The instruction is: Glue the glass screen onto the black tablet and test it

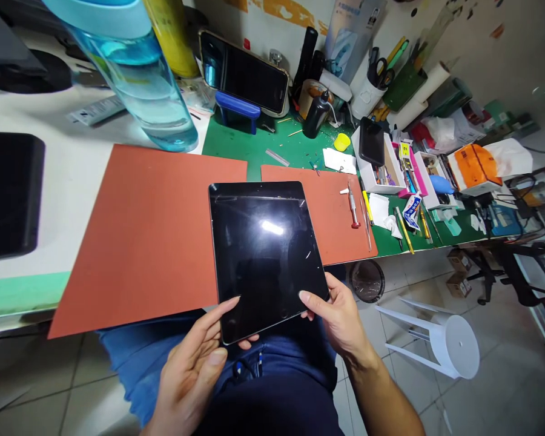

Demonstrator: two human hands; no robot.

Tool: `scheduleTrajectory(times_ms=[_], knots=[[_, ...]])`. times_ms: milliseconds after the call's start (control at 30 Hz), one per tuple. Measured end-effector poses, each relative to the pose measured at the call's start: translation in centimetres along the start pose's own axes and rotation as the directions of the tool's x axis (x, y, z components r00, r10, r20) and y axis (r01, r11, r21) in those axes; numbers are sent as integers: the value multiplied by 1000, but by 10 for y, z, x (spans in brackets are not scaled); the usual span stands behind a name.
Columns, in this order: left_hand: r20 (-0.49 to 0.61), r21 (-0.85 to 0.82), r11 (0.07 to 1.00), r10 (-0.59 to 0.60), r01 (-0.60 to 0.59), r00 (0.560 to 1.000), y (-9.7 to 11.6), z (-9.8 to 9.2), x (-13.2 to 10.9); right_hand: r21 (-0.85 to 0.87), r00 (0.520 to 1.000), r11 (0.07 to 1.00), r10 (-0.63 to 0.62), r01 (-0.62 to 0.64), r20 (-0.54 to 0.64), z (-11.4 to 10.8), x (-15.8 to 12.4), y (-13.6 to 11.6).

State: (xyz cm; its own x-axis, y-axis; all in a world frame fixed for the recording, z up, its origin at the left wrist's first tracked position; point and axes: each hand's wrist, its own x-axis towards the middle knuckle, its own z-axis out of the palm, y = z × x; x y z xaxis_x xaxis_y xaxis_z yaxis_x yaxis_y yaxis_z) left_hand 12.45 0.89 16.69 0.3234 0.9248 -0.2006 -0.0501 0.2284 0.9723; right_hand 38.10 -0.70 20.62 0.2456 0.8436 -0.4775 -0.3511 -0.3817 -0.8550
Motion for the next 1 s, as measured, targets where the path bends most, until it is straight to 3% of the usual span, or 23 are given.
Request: scheduleTrajectory(times_ms=[167,433,633,833,1000], knots=[[8,-31,999,-8,9,1000,-2,-3,-2,22,995,1000,12,-15,103,-9,0,-4],[47,-74,997,-25,29,999,-15,-10,-7,-47,1000,999,17,-17,-20,-3,4,-1],[42,-99,994,-33,37,999,-14,-10,-7,-17,994,999,37,-36,106,-14,2,-5],[10,-111,992,-59,60,998,-9,-8,-5,-52,1000,999,14,-15,-23,-3,4,-3],[-59,-106,990,-102,95,993,-8,-8,-4,-47,992,997,65,-60,109,-17,1,-9]])
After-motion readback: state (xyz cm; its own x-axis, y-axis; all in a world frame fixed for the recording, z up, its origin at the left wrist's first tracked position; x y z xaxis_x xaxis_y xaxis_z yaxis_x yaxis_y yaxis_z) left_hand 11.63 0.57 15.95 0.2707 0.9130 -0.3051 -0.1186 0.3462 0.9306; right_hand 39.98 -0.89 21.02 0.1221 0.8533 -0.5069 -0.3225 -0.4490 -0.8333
